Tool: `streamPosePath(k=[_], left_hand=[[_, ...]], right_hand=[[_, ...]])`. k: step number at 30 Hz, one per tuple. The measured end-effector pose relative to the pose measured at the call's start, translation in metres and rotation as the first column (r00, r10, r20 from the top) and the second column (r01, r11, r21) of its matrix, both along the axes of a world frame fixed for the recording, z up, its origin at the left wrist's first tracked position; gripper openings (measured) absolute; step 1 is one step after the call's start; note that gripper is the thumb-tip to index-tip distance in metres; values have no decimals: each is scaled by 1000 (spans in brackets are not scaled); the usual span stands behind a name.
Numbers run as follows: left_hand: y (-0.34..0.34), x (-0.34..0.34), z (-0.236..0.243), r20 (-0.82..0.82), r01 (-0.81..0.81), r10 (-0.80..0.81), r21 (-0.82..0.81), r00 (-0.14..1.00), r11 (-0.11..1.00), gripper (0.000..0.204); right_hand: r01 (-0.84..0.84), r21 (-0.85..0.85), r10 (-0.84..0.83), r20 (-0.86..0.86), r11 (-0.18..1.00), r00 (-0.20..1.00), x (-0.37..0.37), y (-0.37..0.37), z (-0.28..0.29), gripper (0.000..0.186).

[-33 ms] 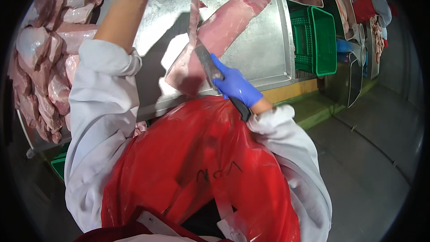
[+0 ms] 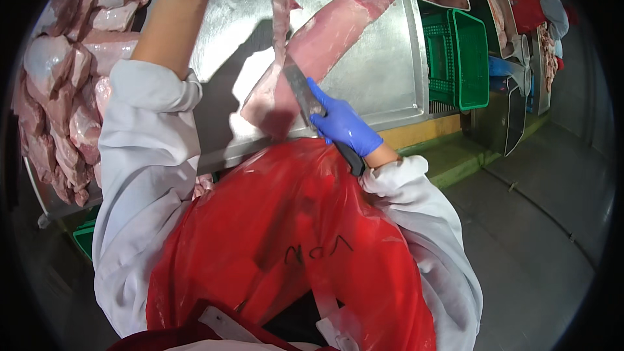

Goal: The person uses a knife to trim fat and cut large pieces of raw meat on a stainless steel table. Trimmed pieces are placed into green plastic bins while larger cuts are set aside on the table.

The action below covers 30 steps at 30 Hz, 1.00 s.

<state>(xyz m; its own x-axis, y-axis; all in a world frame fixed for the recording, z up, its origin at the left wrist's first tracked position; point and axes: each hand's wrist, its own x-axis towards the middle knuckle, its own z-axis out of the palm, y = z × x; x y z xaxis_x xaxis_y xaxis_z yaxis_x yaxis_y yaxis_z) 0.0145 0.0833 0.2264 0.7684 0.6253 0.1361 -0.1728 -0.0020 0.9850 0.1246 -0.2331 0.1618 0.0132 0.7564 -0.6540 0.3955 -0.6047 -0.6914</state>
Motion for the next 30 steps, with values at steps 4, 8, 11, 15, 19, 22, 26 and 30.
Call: streamPosePath(k=[4, 8, 11, 15, 19, 22, 26, 30], left_hand=[[-19, -44, 38, 75, 27, -22, -56, 997, 998, 10], [-34, -84, 48, 131, -42, 49, -57, 990, 997, 6], [-52, -135, 75, 145, -153, 156, -34, 977, 988, 9], [-74, -163, 89, 189, -179, 187, -61, 964, 982, 23], [-98, -193, 100, 109, -335, 334, -8, 936, 942, 14], [-122, -211, 105, 253, -513, 473, 120, 844, 850, 10], [-155, -222, 137, 177, -545, 522, 118, 834, 830, 10], [-176, -311, 145, 204, -466, 440, 98, 874, 880, 22]], right_hand=[[-69, 72, 65, 55, 995, 996, -11, 47, -29, 74], [-144, 66, 133, 148, 987, 980, -21, -11, -29, 74], [-302, 322, 237, 226, 897, 945, -20, -32, -29, 69], [-269, 66, 258, 136, 961, 956, -38, 23, -22, 69], [-330, 128, 318, 104, 935, 942, -20, -30, -39, 70], [-493, 459, 379, 322, 739, 868, -6, -50, -66, 71], [-446, 76, 431, 156, 892, 889, -41, 4, -50, 70], [-523, 334, 485, 195, 785, 853, -12, -70, -81, 68]])
